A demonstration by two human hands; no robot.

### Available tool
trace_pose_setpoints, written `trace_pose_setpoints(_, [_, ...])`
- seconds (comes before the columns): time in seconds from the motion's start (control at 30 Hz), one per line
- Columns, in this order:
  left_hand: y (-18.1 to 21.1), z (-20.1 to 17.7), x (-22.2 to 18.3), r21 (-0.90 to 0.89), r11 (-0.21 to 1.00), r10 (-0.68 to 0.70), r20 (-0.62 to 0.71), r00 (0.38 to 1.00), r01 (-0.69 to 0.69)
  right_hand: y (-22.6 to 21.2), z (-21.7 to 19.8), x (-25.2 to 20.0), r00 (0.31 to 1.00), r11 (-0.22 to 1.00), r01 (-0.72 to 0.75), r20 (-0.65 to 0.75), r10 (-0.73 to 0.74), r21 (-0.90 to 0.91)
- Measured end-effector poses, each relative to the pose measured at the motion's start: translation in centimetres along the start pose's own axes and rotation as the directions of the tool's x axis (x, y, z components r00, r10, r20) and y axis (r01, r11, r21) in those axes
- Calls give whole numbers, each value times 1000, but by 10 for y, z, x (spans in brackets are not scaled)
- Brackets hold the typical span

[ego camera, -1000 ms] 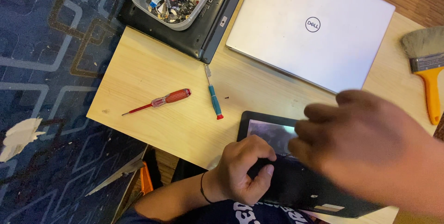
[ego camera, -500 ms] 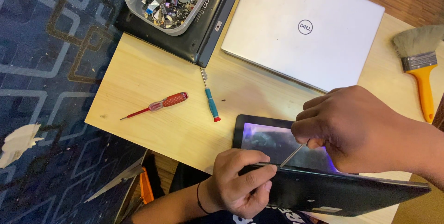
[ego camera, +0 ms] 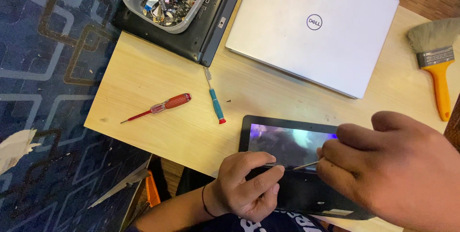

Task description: Prying open the back cover of a laptop using a screwdriver to access internal components

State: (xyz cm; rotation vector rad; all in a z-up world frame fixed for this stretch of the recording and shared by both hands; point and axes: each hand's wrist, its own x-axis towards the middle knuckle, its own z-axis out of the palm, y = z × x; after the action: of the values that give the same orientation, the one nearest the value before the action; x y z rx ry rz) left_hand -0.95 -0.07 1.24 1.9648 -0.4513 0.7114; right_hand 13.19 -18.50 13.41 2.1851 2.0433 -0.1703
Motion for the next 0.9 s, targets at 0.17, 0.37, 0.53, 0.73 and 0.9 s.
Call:
trace_pose_setpoints(0.17, [0,1,0,-1,1000,8,-11,1000,-8,-9,-7,-4,999,998,43,-22,-44,-44])
trace_pose_setpoints(0.37, [0,2,1,4,1000,-6,-8,1000,6,-17,1,-18,1000,998,25,21,-23,-55])
trace_pose_setpoints(0.53, [1,6,4,-7,1000,0,-10,1000,0,-16,4,-22,999,991,37,-1,-37,-126])
trace_pose_setpoints(0.73, [7,3,10,-6,999,50,21,999,-50,16,25,-21,992,969,47,98,-73,243])
trace_pose_setpoints(0.9, [24,-2,21,202,971,122,45,991,-129,26,29,-9,992,785,-101,124,31,611])
